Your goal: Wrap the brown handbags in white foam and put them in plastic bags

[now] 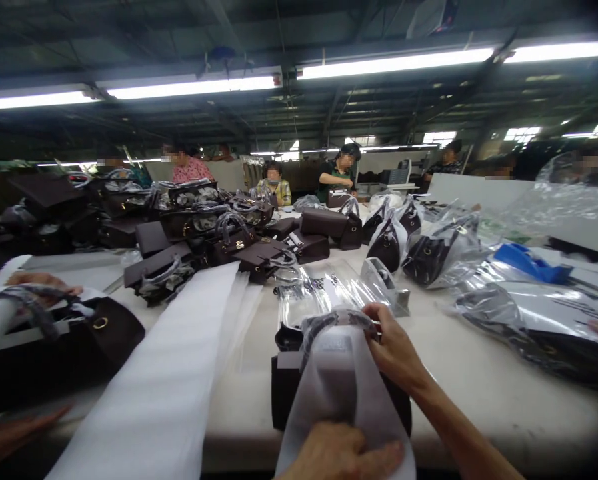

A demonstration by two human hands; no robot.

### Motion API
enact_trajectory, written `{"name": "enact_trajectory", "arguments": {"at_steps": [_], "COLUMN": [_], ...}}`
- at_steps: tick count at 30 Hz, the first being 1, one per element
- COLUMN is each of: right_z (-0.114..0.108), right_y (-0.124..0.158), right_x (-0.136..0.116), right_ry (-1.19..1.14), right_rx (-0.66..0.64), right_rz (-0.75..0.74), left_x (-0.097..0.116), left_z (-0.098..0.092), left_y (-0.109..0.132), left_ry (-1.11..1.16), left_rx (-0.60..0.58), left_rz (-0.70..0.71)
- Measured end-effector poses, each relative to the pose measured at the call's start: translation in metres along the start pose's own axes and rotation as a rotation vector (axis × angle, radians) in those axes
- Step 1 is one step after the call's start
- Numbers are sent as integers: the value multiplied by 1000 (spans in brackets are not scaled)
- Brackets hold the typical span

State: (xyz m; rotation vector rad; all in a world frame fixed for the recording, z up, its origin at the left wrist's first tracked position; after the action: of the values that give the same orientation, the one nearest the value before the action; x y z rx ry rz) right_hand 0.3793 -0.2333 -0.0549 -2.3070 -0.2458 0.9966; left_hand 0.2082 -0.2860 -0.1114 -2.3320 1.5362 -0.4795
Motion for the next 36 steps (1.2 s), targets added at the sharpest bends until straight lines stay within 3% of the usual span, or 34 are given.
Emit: {"name": "enact_trajectory", "arguments": {"at_steps": [2,7,8,11,12,14,16,20,23,28,30,33,36], "right_z": [-3,-14,-18,-34,-40,-49,-53,-47,-38,-19,-12,-9,-11], "right_y": [3,27,30,30,29,26,28,38,46,66,75,77,59], "right_x": [-1,-8,-10,-14,-13,-12,-11,-9,-2,18,26,33,34], "right_ry": [-20,185,247,448,485,516,507,476,443,317,316,349,299], "right_rx": [-3,278,221,-266,-384,-447,-433,-362,-246,-115,-90,-90,-83], "right_rz": [-114,-662,-785,-1000,-1011,-1024,-1048,-1024,-984,-1004,-991,-906,-720], "left_x": [-8,-16,-16,-16,-15,-15,-15,-28,-41,-51,-52,-55,-63], "left_z": [-5,-6,-3,2,-1,-17,-43,-86,-77,-21,-10,-16,-31], "left_y": [1,4,5,7,5,-2,-15,-41,-45,-40,-43,-54,-58], "left_ry": [9,157,161,115,105,103,92,-82,-155,-238,-292,-339,-296], "left_rx": [-76,-118,-116,-106,-110,-119,-80,119,123,163,175,181,225], "left_rz": [28,-40,-57,-99,-95,-57,5,-82,-82,-151,-181,-149,-29]}}
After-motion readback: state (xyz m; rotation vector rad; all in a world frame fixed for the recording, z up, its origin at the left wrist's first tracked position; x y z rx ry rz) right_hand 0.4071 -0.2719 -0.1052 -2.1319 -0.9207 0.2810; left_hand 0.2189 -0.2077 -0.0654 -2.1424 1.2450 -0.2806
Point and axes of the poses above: each hand's wrist, its own y-axis away from the middle knuckle, its own z-axis out of the palm, x = y × z, the point moved 1 cm from there along -y, towards the middle knuckle, and after that the axes turned 5 degrees about -z, right-handed, at the moved point
